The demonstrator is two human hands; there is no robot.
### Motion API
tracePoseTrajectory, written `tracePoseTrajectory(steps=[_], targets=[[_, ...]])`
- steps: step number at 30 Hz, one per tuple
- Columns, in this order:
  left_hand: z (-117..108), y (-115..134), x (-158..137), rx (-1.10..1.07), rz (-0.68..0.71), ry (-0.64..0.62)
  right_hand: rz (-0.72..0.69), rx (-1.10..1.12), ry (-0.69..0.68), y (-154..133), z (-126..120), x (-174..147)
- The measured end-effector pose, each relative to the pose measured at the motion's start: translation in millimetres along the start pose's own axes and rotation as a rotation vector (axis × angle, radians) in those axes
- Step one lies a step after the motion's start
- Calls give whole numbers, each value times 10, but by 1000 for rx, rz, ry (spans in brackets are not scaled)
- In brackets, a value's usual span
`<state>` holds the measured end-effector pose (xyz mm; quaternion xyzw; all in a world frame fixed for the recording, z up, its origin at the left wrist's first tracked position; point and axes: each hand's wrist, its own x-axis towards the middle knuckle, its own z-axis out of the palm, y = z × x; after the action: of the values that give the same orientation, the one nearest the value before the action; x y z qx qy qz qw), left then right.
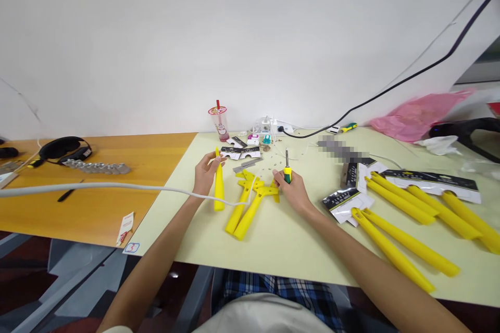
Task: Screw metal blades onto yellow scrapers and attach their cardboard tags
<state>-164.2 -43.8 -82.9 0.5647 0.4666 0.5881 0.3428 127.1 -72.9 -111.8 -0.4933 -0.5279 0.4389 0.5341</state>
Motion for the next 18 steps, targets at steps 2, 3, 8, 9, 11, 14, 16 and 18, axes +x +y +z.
tracePoseTrajectory(steps=[2, 3, 8, 9, 11, 14, 16, 18], targets=[[81, 124, 26, -22, 7, -33, -23, 11, 5, -18, -8, -5], [141, 191, 44, -38, 6, -55, -34, 28, 5, -25, -13, -6], [634, 456, 187, -268, 7, -181, 6, 279, -67, -94, -22, -3], [761, 483, 220, -297, -1, -205, 26, 329, -87, -120, -23, -1], [1026, 509, 277, -344, -12, -250, 57, 399, -110, -174, -28, 7], [1417, 488, 312, -445, -45, -317, 70, 457, -106, -217, -51, 39], [1645, 451, 304, -486, -72, -335, 48, 469, -86, -204, -75, 72], [1820, 406, 285, -517, -93, -333, 19, 464, -58, -171, -99, 104]])
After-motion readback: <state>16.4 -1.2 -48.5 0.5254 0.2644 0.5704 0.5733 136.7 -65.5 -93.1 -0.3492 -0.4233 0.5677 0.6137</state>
